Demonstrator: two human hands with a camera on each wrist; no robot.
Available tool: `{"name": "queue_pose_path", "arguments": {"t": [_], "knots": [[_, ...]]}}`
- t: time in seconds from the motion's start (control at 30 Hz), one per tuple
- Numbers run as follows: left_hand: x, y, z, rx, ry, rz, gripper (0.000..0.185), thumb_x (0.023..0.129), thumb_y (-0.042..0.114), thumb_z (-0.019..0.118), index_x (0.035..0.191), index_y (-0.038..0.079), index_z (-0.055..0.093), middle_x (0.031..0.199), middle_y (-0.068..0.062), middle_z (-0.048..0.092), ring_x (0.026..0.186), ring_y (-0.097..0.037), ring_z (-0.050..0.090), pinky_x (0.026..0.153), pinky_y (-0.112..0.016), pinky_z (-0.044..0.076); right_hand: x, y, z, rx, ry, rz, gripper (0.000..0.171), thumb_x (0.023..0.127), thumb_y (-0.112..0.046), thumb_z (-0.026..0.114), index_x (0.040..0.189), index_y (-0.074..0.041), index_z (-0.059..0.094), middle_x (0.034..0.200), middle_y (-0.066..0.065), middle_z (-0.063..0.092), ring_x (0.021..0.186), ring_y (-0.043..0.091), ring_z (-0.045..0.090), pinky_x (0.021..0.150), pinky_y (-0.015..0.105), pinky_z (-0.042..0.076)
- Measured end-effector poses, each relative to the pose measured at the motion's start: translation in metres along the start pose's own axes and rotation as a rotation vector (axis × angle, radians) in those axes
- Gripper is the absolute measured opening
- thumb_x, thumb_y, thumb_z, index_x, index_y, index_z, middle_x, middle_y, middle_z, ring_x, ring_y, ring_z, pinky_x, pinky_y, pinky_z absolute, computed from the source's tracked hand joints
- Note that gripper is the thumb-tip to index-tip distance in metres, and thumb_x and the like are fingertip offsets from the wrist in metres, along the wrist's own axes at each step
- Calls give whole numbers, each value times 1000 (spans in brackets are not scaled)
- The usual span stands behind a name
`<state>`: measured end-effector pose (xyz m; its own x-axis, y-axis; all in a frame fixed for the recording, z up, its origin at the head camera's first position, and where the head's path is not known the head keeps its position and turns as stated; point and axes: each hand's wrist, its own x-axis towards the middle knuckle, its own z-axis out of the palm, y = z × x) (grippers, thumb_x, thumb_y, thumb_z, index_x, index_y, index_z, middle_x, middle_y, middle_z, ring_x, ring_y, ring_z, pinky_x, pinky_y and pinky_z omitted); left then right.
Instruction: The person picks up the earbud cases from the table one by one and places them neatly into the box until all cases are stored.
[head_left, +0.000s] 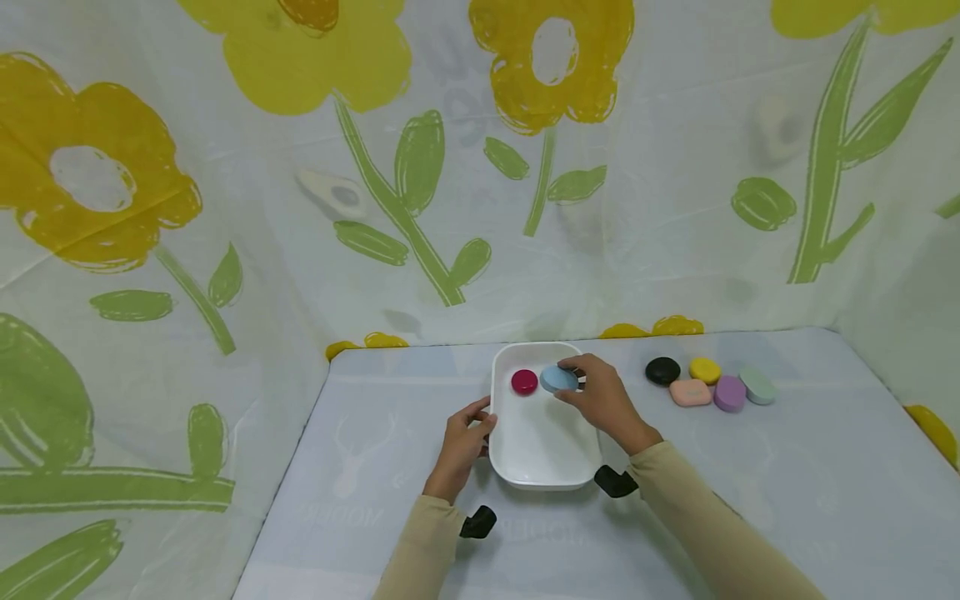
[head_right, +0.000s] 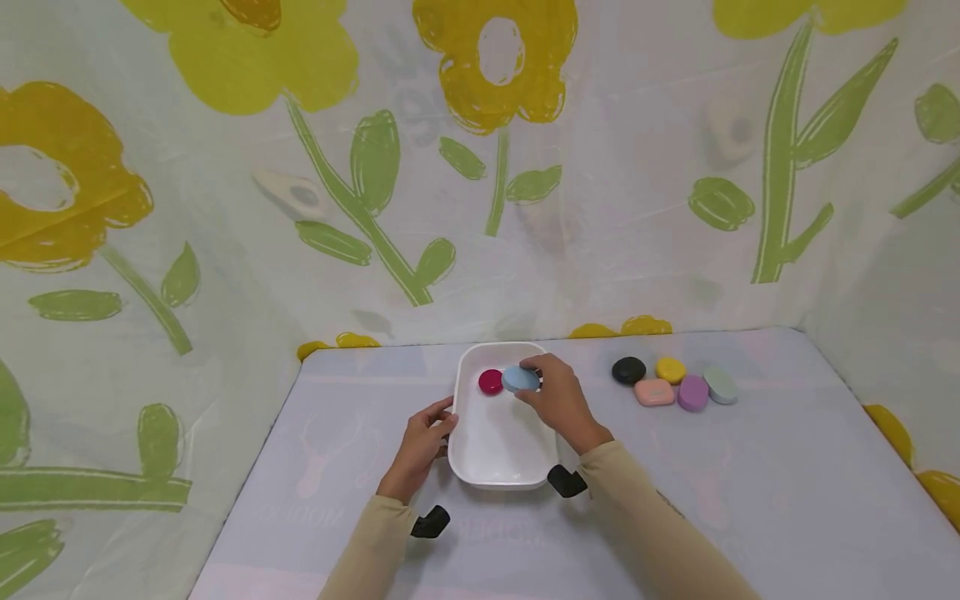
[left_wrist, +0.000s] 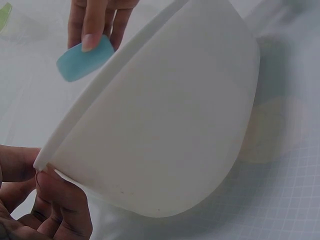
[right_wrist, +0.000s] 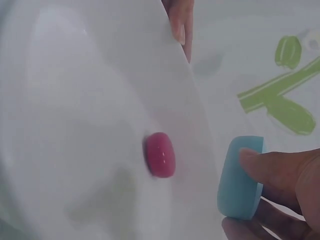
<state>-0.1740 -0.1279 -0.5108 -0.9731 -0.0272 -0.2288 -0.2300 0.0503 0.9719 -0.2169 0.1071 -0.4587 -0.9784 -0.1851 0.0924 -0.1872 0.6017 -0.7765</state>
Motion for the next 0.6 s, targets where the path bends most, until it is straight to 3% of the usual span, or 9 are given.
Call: {"name": "queue_pose_path", "arguments": {"t": [0.6], "knots": [[0,2,2,2,3,10,46,108,13,62,151,-2,55,108,-9,58,73,-18,62,58,-28,55,25,-6,19,-27,-97,44,45,90,0,82,131,8,66,125,21,68,109,35,63,102,51,55]]}}
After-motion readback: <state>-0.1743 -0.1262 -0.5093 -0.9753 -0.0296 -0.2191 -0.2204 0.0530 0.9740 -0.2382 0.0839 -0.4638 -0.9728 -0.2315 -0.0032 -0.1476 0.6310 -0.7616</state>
